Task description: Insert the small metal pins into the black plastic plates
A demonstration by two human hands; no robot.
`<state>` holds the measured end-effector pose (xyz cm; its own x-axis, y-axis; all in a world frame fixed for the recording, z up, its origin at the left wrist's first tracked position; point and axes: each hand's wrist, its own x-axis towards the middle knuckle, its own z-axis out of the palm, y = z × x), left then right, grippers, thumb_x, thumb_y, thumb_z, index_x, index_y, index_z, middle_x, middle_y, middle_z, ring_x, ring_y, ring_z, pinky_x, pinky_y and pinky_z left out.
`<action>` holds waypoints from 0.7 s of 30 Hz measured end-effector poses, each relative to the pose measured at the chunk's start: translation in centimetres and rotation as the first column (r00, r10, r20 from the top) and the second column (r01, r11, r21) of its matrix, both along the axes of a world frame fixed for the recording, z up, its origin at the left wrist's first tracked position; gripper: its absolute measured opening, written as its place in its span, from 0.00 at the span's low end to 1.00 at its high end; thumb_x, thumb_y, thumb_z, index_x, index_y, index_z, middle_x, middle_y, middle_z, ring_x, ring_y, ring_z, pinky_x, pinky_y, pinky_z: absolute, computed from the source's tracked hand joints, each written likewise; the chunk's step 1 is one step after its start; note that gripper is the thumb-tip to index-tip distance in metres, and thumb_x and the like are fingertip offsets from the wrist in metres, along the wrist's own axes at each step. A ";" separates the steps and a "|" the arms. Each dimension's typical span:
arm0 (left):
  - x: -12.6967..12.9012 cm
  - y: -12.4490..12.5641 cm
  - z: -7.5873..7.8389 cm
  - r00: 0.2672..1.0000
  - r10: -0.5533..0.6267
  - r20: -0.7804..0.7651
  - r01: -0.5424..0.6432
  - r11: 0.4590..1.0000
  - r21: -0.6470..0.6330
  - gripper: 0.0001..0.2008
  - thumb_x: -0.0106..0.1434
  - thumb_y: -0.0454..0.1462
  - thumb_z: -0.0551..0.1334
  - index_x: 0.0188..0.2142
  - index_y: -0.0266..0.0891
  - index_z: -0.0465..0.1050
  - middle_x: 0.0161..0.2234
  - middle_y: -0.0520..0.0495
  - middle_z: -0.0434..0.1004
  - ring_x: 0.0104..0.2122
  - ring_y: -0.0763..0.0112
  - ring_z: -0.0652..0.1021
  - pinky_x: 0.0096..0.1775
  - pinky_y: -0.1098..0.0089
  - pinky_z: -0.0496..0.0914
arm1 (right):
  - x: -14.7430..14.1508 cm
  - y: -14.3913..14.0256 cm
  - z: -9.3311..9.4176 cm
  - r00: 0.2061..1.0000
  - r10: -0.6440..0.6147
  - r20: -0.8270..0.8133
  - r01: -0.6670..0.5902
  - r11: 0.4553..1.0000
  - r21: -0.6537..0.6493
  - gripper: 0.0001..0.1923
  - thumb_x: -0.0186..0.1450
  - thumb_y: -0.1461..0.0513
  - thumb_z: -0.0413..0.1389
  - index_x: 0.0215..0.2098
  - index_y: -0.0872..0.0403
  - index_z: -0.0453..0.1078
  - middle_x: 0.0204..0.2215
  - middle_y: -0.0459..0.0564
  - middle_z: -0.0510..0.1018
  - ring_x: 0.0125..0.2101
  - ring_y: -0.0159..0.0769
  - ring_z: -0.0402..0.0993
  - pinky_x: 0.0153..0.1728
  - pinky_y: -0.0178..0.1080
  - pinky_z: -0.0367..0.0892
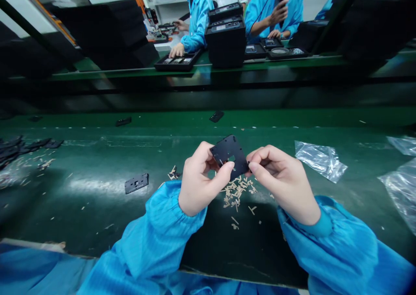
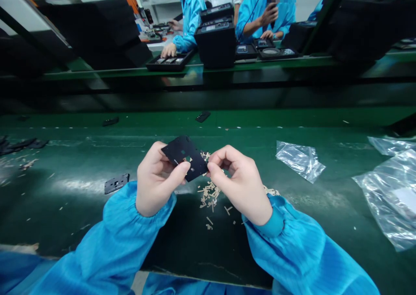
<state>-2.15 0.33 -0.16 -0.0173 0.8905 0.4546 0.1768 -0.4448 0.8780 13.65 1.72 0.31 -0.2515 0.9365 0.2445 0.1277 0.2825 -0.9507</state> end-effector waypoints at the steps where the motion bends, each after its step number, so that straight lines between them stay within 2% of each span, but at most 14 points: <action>1: 0.0 0.0 0.0 1.000 -0.006 0.011 0.006 1.000 -0.006 0.07 0.56 0.30 0.61 0.30 0.39 0.62 0.23 0.56 0.66 0.21 0.82 0.70 0.23 0.81 0.66 | 0.0 0.0 0.0 1.000 0.000 -0.003 0.000 1.000 -0.003 0.06 0.59 0.67 0.53 0.25 0.54 0.63 0.25 0.44 0.70 0.25 0.28 0.69 0.26 0.32 0.65; 6: -0.1 -0.1 -0.1 0.996 -0.049 0.079 0.052 0.998 -0.037 0.06 0.57 0.30 0.61 0.30 0.39 0.63 0.24 0.56 0.67 0.21 0.82 0.69 0.23 0.81 0.66 | -0.1 -0.1 0.0 1.000 0.002 -0.018 -0.002 1.000 -0.026 0.06 0.60 0.67 0.52 0.25 0.54 0.62 0.25 0.44 0.70 0.24 0.27 0.70 0.26 0.31 0.66; 9: -0.4 0.2 -0.5 0.979 -0.113 0.169 0.125 0.990 -0.061 0.05 0.58 0.31 0.60 0.32 0.39 0.64 0.25 0.55 0.68 0.21 0.83 0.69 0.21 0.82 0.64 | 0.0 -0.3 0.1 0.999 0.023 -0.029 -0.024 0.999 -0.027 0.06 0.60 0.67 0.52 0.25 0.54 0.62 0.25 0.44 0.69 0.24 0.27 0.70 0.26 0.31 0.66; 13: -0.9 0.9 -1.5 0.937 -0.198 0.287 0.211 0.977 -0.016 0.04 0.57 0.32 0.62 0.34 0.39 0.67 0.27 0.53 0.71 0.24 0.81 0.71 0.24 0.81 0.66 | 0.1 -0.9 0.4 0.999 0.052 -0.001 -0.052 0.999 -0.001 0.06 0.61 0.66 0.52 0.26 0.54 0.62 0.26 0.44 0.69 0.25 0.26 0.69 0.27 0.31 0.65; 16: -1.3 1.4 -1.9 0.928 -0.219 0.302 0.226 0.974 0.014 0.05 0.57 0.33 0.62 0.34 0.39 0.69 0.28 0.52 0.73 0.26 0.79 0.72 0.28 0.79 0.68 | 0.1 -1.2 0.7 0.997 0.064 0.041 -0.065 0.997 0.031 0.05 0.61 0.66 0.52 0.27 0.54 0.62 0.27 0.44 0.69 0.25 0.27 0.67 0.27 0.31 0.64; 21: -1.5 1.7 -2.1 0.912 -0.285 0.295 0.287 0.957 0.036 0.05 0.58 0.33 0.61 0.35 0.39 0.68 0.29 0.51 0.73 0.26 0.78 0.72 0.26 0.78 0.67 | 0.0 -1.3 0.9 0.992 0.085 0.097 -0.091 0.994 0.059 0.05 0.61 0.68 0.51 0.27 0.54 0.62 0.26 0.44 0.69 0.26 0.27 0.66 0.26 0.31 0.63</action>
